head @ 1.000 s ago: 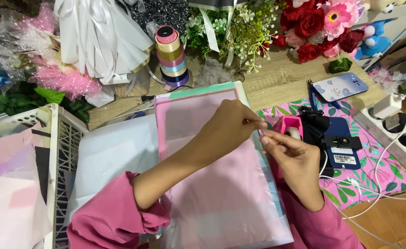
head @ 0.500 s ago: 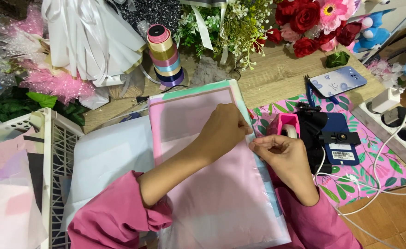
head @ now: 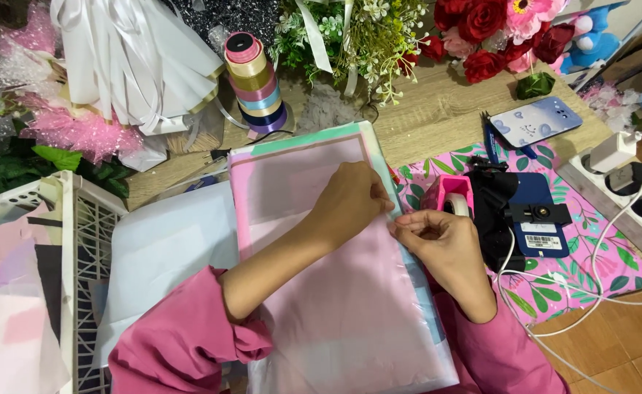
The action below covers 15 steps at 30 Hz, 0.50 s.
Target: The person uses a pink tape dispenser to apply clear tape to the edges of a stack of pastel-colored paper sheets. They repeatedly pull tape, press it onto the paper, and smooth it down to secure the sheets together.
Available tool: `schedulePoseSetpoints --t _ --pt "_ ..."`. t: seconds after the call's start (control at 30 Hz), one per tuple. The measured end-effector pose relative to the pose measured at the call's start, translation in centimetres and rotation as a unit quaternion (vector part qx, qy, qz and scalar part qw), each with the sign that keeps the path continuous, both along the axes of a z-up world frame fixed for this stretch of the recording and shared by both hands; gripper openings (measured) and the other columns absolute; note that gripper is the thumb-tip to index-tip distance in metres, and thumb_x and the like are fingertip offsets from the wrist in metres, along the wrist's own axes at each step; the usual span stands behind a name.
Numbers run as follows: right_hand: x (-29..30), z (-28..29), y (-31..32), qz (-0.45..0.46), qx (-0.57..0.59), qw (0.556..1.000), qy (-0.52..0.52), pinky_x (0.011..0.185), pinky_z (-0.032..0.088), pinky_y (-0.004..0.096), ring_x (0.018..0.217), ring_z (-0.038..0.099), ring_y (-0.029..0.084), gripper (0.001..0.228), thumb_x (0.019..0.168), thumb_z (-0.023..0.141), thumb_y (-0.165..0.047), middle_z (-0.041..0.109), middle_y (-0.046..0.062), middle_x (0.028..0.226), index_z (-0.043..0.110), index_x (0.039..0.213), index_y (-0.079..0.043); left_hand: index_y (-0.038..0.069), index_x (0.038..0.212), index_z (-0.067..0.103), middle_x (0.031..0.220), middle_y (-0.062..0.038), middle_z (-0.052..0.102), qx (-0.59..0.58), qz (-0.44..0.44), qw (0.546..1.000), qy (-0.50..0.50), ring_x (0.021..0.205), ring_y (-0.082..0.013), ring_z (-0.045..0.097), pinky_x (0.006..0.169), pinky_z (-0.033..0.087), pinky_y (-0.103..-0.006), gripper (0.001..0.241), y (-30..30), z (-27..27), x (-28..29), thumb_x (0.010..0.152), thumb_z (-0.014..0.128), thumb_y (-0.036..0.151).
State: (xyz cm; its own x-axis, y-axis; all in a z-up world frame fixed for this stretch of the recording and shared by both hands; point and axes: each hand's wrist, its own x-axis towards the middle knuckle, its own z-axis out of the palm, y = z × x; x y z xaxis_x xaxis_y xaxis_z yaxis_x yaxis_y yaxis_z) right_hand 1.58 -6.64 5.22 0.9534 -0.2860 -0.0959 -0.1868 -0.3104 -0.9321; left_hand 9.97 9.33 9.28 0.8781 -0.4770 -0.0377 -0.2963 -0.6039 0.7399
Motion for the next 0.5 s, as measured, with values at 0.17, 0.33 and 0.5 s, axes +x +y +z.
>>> schedulePoseSetpoints --t 0.17,0.33,0.5 --pt "-0.2 0.8 0.5 0.001 -0.054 0.998 0.017 0.056 0.056 0.026 0.059 0.068 0.011 0.02 0.072 0.086 -0.014 0.079 0.008 0.074 0.083 0.09 -0.006 0.001 0.083 0.078 0.072 -0.015 0.072 -0.007 0.001 1.0 0.006 0.075 -0.0306 0.075 0.066 0.061 -0.0385 0.009 0.0 -0.6 -0.2 0.081 0.08 0.009" --pt "0.2 1.1 0.6 0.016 -0.114 0.993 0.032 0.059 0.057 0.028 0.063 0.07 0.012 0.019 0.072 0.086 -0.021 0.08 0.003 0.074 0.084 0.089 -0.011 0.001 0.08 0.077 0.071 -0.015 0.072 -0.014 0.0 1.0 -0.004 0.074 -0.0311 0.075 0.066 0.061 -0.0395 0.008 -0.2 -1.3 0.0 0.08 0.081 0.008" --pt "0.3 0.9 0.5 0.048 -0.172 0.983 0.041 0.069 0.057 0.041 0.072 0.072 0.026 0.037 0.076 0.083 -0.027 0.077 0.01 0.076 0.077 0.11 -0.014 0.001 0.075 0.075 0.072 -0.022 0.072 -0.013 0.01 0.998 -0.062 0.079 -0.0433 0.075 0.067 0.061 -0.0489 0.005 -0.8 -3.2 0.1 0.079 0.073 0.003"
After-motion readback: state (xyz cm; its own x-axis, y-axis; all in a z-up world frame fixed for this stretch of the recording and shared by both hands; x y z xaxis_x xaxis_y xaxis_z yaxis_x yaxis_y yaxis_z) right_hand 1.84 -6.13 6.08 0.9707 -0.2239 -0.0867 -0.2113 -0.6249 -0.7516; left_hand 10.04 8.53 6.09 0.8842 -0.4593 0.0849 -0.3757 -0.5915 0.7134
